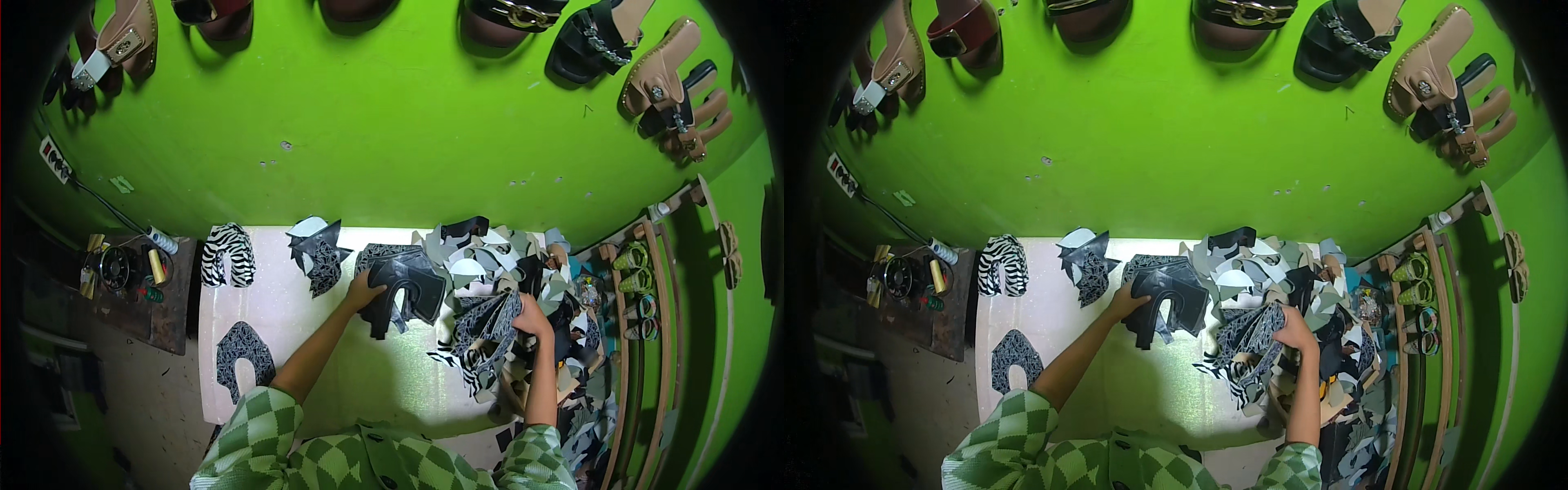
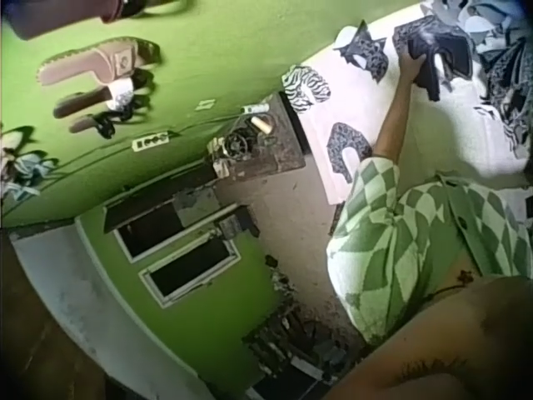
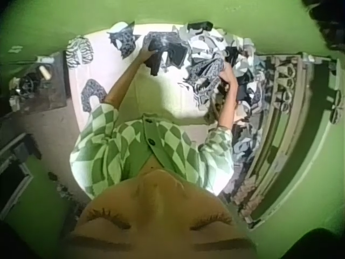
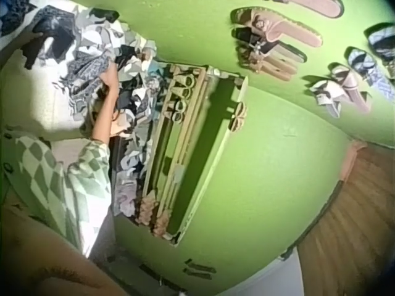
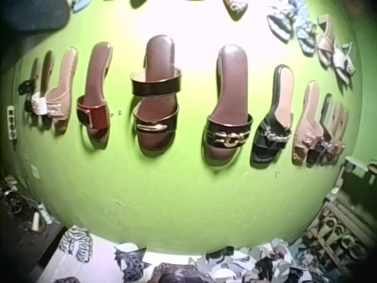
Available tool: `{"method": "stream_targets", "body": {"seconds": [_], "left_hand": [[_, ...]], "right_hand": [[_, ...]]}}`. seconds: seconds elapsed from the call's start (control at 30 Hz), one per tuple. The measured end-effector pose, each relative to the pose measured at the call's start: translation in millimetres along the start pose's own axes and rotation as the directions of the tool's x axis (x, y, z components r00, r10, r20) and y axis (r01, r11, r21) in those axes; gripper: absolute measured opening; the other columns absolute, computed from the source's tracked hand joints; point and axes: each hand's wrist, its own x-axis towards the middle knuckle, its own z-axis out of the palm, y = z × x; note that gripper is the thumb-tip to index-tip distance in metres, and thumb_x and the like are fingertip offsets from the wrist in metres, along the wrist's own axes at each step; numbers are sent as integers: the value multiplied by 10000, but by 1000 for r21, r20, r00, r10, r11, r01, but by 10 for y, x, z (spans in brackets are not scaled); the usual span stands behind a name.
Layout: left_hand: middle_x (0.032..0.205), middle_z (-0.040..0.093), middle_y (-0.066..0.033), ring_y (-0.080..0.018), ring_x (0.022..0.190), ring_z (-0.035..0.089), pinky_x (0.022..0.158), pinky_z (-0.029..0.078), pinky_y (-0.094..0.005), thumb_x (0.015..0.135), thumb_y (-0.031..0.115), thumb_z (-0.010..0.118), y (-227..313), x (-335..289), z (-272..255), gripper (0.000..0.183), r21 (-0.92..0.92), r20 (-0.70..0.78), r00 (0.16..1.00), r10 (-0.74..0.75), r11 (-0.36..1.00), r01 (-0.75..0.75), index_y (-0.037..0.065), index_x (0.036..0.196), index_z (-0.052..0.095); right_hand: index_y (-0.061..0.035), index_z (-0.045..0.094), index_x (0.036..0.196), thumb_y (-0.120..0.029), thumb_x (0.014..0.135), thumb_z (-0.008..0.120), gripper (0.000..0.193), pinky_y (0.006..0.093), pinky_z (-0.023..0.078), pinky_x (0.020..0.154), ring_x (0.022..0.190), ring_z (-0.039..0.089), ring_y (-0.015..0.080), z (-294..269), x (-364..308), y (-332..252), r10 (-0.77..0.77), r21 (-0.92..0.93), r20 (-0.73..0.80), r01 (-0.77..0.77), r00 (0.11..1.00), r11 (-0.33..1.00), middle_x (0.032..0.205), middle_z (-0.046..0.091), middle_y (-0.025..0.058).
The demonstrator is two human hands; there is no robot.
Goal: Sorting and organizing cut pieces of shoe upper material on a work table.
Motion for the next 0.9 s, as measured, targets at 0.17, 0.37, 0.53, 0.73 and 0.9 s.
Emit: {"method": "stream_targets", "body": {"seconds": [0.17,0.37,0.53,0.73,0.9], "left_hand": [[1246,384,-158,-326,1190,339,928,329,-441,474,302,815,560,-4,179,956,534,-204,954,221,842,-81,57,1264,336],[1110,438,-122,-289,1066,411,888,341,-409,389,339,837,453,405,469,1005,764,91,943,321,584,-273,41,1226,366],[1042,434,-97,-238,1022,412,849,365,-376,352,311,838,370,467,523,911,887,94,987,130,439,-143,49,1117,418],[915,472,-122,-280,906,466,714,362,-371,461,120,659,316,292,337,572,805,113,872,477,471,-362,14,990,470],[896,514,-141,-318,876,497,757,390,-383,494,157,684,286,34,-4,557,573,98,833,545,653,-495,24,993,476]], "right_hand": [[15,570,827,41,556,579,273,227,433,648,685,491,56,-51,-314,-101,157,135,-11,-154,988,979,736,571,-11],[11,561,876,35,553,609,327,232,438,659,687,489,63,-14,-307,-15,82,79,-39,-78,996,994,756,571,-14],[7,553,1013,15,530,691,503,273,444,772,795,562,146,56,-315,62,130,38,1,-130,991,991,874,616,90],[18,538,1023,25,535,654,502,268,443,769,778,530,115,79,-282,-45,18,25,-62,-17,998,1000,863,595,58],[33,547,989,2,500,669,505,275,442,754,762,561,192,97,-120,-175,-77,-99,-47,72,996,992,840,593,143]]}}
